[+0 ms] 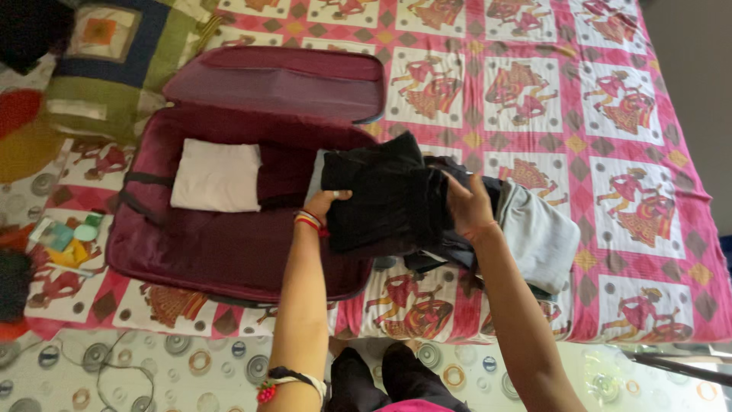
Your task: The person folds various clothing items and places them into an open suitcase on a bed. They arrange shirts, pants, and other garments neatly inside, then secure the contents with internal straps and close the suitcase.
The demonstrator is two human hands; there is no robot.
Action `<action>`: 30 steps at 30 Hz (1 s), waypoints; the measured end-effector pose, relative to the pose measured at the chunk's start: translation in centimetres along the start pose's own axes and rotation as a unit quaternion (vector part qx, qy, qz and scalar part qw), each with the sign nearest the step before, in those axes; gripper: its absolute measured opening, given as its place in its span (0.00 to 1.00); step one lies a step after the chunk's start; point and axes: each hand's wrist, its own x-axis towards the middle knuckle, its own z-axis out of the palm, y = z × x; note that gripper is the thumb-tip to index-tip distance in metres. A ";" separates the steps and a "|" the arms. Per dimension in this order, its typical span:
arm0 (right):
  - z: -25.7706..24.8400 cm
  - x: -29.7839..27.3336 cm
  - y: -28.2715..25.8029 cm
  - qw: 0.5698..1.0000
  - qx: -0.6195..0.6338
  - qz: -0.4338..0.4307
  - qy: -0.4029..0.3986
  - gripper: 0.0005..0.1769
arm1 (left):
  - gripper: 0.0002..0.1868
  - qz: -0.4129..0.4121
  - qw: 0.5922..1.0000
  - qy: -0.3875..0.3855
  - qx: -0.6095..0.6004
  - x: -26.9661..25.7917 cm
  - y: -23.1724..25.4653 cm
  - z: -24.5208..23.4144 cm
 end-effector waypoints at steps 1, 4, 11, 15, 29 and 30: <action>0.8 1.0 1.3 0.998 -0.051 0.022 0.009 0.42 | 0.31 0.009 0.999 0.009 0.047 -0.9 0.8 -1.8; 2.9 4.5 6.9 0.967 -0.207 0.075 0.131 0.30 | 0.31 -0.005 0.993 0.050 0.105 -3.0 2.4 -6.3; 0.2 11.2 21.2 0.899 -0.335 0.057 0.277 0.22 | 0.37 0.029 0.920 0.227 0.319 -5.0 1.8 -15.2; -4.3 12.2 27.8 0.918 -0.269 0.057 0.286 0.28 | 0.47 0.059 0.862 0.234 0.446 -3.7 -1.9 -17.8; -5.3 10.1 33.0 0.535 -0.676 0.314 0.399 0.38 | 0.47 -0.151 0.799 0.154 0.562 -6.2 -8.6 -16.2; -4.8 9.9 33.6 0.531 -0.718 0.240 0.380 0.36 | 0.54 -0.125 0.792 0.157 0.577 -7.0 -8.1 -15.4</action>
